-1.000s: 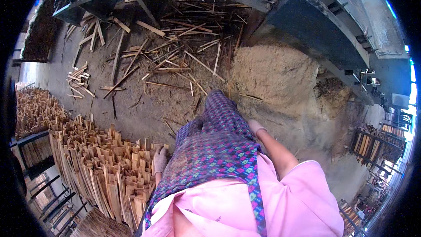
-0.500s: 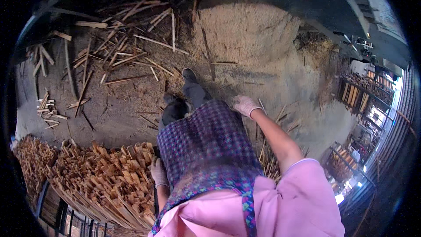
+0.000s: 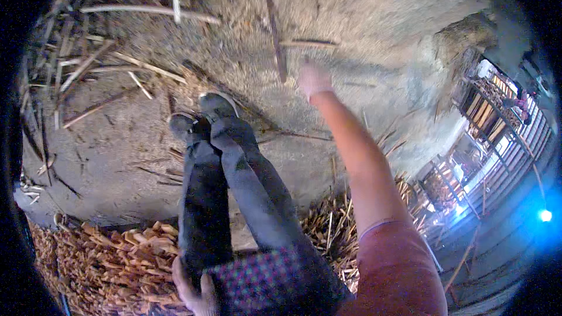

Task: The person gathers and stacks wooden planks and scrap pieces in a workshop. They then use a shovel to scoop sawdust from the floor and load it into a wheelbarrow.

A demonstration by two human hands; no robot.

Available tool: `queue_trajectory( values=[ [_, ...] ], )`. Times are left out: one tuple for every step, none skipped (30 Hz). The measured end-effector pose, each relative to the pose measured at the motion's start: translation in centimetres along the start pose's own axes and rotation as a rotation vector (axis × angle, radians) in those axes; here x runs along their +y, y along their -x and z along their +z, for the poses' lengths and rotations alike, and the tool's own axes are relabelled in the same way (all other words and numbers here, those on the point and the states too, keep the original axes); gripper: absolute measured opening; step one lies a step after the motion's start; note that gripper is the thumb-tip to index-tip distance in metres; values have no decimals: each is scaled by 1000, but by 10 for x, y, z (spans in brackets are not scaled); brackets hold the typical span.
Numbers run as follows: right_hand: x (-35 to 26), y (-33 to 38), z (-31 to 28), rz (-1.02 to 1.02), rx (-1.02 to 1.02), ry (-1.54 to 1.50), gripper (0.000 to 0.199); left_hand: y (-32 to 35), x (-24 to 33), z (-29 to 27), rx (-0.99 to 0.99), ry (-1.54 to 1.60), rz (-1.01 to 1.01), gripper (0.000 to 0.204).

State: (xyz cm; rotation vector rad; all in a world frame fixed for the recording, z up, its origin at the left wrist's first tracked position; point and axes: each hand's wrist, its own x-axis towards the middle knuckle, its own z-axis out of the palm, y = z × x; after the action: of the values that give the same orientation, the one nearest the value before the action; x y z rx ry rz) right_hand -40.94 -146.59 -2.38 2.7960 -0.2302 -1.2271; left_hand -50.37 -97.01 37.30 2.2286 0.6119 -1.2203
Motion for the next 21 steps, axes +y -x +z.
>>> queue_trajectory(
  values=[
    [-9, -32, 2, 152, 7, 9, 51, -6, 19, -7, -21, -43, -48, 77],
    [-23, -59, -8, 85, 173, 108, 46, -11, 29, -9, -88, -9, -148, 80],
    [-13, -71, 5, 122, 355, 165, 39, -16, 10, -3, 53, -174, 89, 68],
    [-14, -96, 5, 96, 288, 222, 39, -16, 10, -2, 24, -104, -33, 76],
    [-11, -109, 8, 82, 220, 273, 39, -18, 17, -9, -6, -45, -144, 85],
    [-16, -110, 10, 50, 128, 257, 41, -24, 21, -8, -2, -50, -139, 87],
    [-21, -108, 1, 18, 48, 245, 44, -25, 22, -5, 5, -54, -149, 86],
    [-18, -103, -12, 9, -19, 234, 47, -26, 21, -5, 12, -57, -132, 86],
    [-8, -90, 8, -94, 74, 307, 51, -28, 21, -7, 20, -62, -111, 86],
    [3, -79, 22, -198, 180, 384, 55, -30, 20, -10, -19, -91, -51, 84],
    [-11, -71, 1, -157, 40, 242, 59, -27, 22, -9, -19, -81, -68, 83],
    [-33, -61, -25, -113, -97, 103, 62, -24, 25, -5, -18, -69, -81, 82],
    [-51, -54, -49, -101, -116, 53, 63, -21, 26, 0, -18, -51, -88, 81],
    [-62, -52, -68, -72, -132, 2, 64, -21, 28, 3, -9, -30, -75, 78],
    [-69, -61, -80, -61, -87, -96, 58, -22, 26, 4, 0, -32, -49, 78],
    [-78, -73, -86, -50, -45, -201, 52, -21, 20, 4, 7, -45, -24, 77],
    [-89, -85, -79, -56, 31, -317, 51, -21, 15, 3, 12, -68, -19, 77],
    [-94, -101, -79, -72, 121, -419, 49, -23, 16, 3, 0, -46, -14, 78],
    [-99, -121, -66, -90, 247, -532, 52, -24, 17, 1, -1, -30, -21, 79],
    [-111, -140, -66, -59, 240, -583, 59, -23, 21, 2, -5, -15, -44, 79],
    [-129, -151, -68, -34, 221, -630, 67, -21, 25, 4, -10, 4, -79, 79]
  ],
)
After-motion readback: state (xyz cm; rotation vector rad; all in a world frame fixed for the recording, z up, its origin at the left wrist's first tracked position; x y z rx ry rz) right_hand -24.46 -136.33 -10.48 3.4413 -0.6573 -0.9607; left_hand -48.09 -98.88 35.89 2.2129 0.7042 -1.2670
